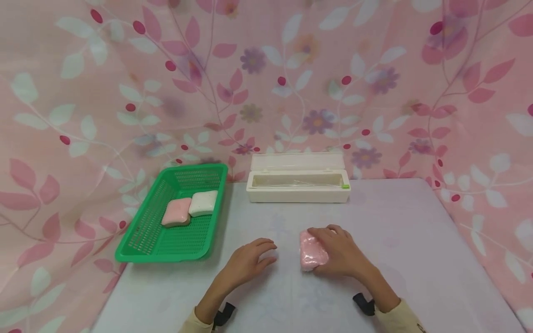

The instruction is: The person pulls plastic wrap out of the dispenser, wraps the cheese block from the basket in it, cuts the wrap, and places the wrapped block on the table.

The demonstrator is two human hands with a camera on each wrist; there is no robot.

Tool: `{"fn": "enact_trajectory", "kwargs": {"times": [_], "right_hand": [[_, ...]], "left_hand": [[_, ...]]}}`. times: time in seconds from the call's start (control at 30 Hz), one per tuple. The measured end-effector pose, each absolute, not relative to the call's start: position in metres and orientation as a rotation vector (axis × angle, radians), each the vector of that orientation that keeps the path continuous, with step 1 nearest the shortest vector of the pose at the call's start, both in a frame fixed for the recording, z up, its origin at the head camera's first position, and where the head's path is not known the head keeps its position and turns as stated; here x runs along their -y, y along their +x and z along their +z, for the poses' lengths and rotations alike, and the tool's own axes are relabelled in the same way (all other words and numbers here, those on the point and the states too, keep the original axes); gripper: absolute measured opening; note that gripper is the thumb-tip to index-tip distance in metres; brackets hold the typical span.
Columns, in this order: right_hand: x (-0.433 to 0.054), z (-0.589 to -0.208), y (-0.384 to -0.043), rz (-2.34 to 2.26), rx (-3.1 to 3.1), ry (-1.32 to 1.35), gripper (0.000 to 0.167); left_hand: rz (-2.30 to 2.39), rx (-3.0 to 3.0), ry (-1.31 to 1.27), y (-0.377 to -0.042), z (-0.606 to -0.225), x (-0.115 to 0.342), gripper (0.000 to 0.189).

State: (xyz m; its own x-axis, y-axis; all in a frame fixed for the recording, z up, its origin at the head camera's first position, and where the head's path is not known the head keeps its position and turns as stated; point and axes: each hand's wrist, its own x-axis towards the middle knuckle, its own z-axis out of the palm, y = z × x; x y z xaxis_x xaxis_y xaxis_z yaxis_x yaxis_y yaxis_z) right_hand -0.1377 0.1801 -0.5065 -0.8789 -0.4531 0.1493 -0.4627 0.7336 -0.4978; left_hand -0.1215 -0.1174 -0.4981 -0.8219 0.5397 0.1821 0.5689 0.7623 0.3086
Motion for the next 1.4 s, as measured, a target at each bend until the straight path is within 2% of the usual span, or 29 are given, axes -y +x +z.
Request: {"fn": "enact_trajectory", "kwargs": {"times": [0.4,0.67,0.87,1.03,1.2,1.4], "right_hand": [[-0.320,-0.502,-0.171,0.704,3.012,0.481,0.100],[-0.370,-0.518,-0.174,0.756,3.095,0.356,0.099],[-0.371,-0.523,-0.174,0.802,3.126,0.324,0.104],[-0.356,-0.508,-0.177,0.862,3.099,0.348,0.104],[-0.329,-0.487,-0.187,1.098,2.976,0.292,0.087],[-0.287,-0.479,-0.214,1.261,2.732,0.194,0.064]], "left_hand": [[-0.576,2.894,-0.835,-0.123,-0.498,0.131,0.028],[-0.607,2.915,-0.810,-0.126,-0.503,0.136,0.027],[-0.609,2.909,-0.783,-0.129,-0.506,0.139,0.026],[-0.667,2.925,-0.724,-0.138,-0.505,0.139,0.025],[-0.749,2.936,-0.612,-0.162,-0.500,0.133,0.027],[-0.862,2.837,-0.352,-0.209,-0.481,0.130,0.031]]}}
